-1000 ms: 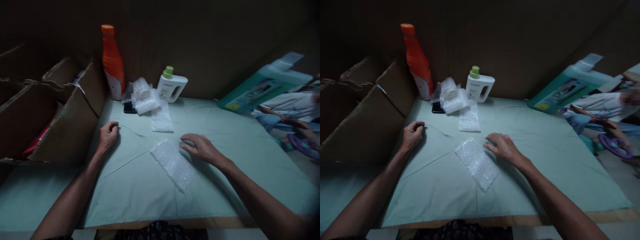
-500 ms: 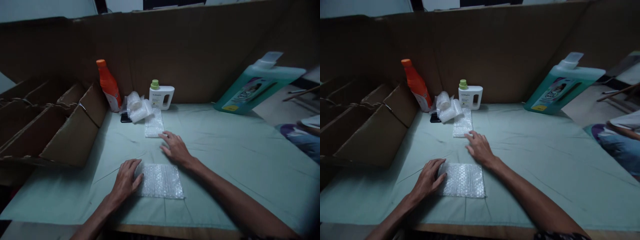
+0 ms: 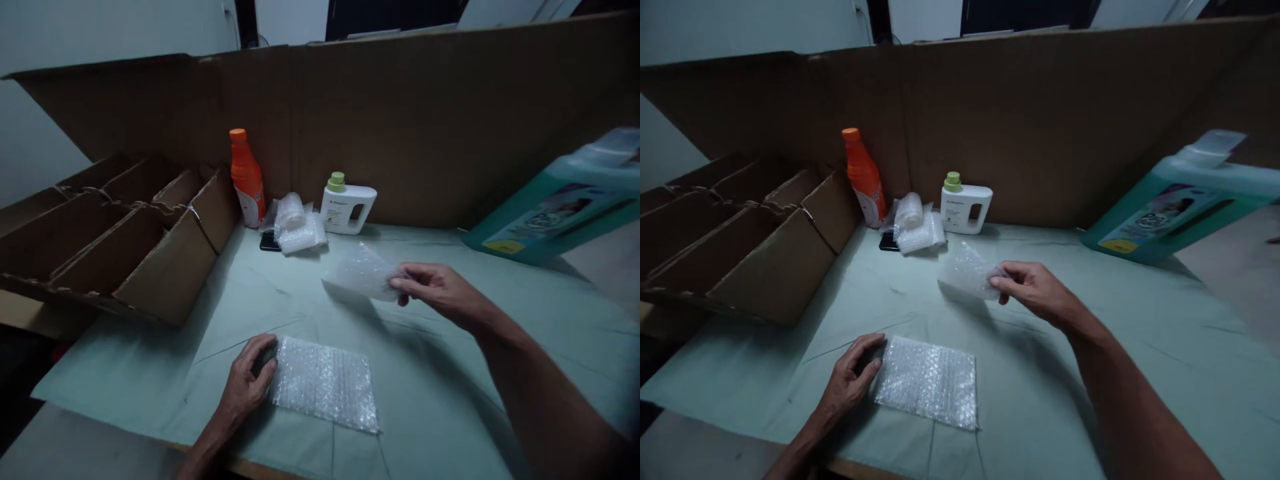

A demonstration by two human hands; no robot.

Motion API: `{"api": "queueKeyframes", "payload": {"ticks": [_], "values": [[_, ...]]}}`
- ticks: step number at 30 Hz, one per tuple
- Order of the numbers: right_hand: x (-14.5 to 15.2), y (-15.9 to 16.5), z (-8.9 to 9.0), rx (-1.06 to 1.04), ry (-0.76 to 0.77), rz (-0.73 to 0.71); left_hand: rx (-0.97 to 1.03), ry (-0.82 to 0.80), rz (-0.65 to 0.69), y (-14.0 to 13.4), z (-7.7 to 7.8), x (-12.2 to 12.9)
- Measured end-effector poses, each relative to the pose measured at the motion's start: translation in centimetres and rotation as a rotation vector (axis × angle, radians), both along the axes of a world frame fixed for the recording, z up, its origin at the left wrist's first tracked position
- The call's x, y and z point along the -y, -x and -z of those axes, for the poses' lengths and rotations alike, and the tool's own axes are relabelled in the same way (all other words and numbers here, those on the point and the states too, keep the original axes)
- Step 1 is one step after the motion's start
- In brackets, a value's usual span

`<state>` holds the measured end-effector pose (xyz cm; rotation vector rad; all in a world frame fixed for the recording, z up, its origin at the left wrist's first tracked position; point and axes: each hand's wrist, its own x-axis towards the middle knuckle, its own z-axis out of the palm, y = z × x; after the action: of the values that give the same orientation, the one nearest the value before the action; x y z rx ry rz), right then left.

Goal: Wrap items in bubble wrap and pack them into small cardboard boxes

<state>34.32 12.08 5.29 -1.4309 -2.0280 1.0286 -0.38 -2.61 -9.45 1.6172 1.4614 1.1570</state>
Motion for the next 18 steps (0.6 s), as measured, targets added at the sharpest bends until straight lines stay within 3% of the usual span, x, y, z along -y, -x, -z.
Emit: {"api": "queueKeyframes", "payload": {"ticks": [2, 4, 7, 10, 12, 15, 18], "values": [[-0.4, 0.7, -2.5, -0.153, 0.055, -0.036, 0.020, -0.007, -0.017, -0.4, -0.2, -0.3], [-1.8, 2.5, -3.8, -0.257, 0.091, -0.091, 0.038, -0.002, -0.032, -0.7, -0.4, -0.4], [-5.1, 6.0, -3.5, -0.425, 0.188, -0.123, 0.067, 0.022, -0.082, -0.2, -0.8, 0.0], [-6.9, 8.5, -1.0, -0.567, 0.312, -0.059, 0.066, 0.020, -0.196, 2.1, -1.2, 1.1], [-5.9, 9.1, 1.3, -0.603, 0.425, 0.025, 0.039, 0.029, -0.287, 4.0, -1.6, 1.9], [-1.0, 8.3, 5.0, -0.559, 0.595, 0.203, 0.005, 0.061, -0.387, 6.4, -2.1, 2.6], [5.3, 5.0, 8.5, -0.422, 0.614, 0.325, -0.021, 0.013, -0.443, 7.8, -2.5, 2.9]]}}
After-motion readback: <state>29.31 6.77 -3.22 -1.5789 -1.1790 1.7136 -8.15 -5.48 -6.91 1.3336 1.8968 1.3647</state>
